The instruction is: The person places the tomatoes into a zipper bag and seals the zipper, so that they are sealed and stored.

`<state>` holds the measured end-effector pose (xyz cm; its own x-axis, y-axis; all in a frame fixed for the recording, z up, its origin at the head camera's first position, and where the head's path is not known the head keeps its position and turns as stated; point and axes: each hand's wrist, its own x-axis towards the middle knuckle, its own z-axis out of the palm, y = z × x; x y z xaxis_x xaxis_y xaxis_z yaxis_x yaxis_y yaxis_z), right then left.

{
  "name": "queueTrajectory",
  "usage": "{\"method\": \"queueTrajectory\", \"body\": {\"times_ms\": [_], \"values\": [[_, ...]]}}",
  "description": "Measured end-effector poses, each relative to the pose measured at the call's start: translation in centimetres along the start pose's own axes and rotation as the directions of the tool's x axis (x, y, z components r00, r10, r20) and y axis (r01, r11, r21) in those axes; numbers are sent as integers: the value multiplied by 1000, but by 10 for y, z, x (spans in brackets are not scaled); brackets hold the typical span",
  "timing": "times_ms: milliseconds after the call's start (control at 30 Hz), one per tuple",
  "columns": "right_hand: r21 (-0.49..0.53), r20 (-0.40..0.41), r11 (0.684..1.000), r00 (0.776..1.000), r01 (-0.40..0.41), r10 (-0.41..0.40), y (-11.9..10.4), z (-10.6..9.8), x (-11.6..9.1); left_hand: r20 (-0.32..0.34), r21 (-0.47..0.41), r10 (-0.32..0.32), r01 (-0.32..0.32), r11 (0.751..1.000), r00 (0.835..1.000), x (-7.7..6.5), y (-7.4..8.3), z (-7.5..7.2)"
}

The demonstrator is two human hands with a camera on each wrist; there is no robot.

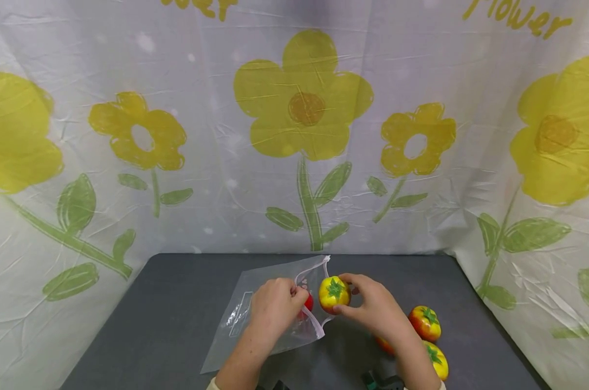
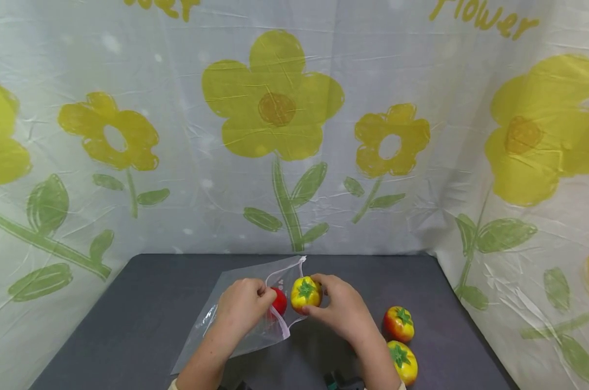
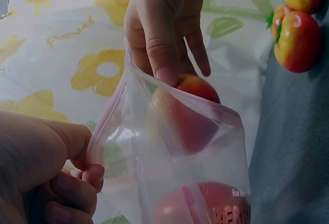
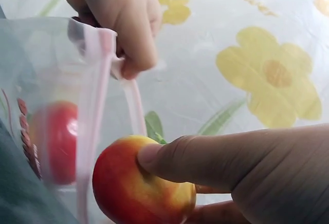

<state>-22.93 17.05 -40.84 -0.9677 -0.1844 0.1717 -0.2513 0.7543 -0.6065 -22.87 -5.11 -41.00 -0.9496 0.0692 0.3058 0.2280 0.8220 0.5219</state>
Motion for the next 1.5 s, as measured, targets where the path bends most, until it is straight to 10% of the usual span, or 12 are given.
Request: {"method": "queueTrajectory", "body": {"times_ms": [1100, 1500], "values": [[110, 37, 952, 956, 285, -290, 0, 30, 5, 34, 38, 60, -62, 997, 998, -2, 3, 3], [69, 24, 980, 981, 189, -191, 2, 19, 3, 3, 37, 71, -71, 997, 998, 0, 0, 6]]}}
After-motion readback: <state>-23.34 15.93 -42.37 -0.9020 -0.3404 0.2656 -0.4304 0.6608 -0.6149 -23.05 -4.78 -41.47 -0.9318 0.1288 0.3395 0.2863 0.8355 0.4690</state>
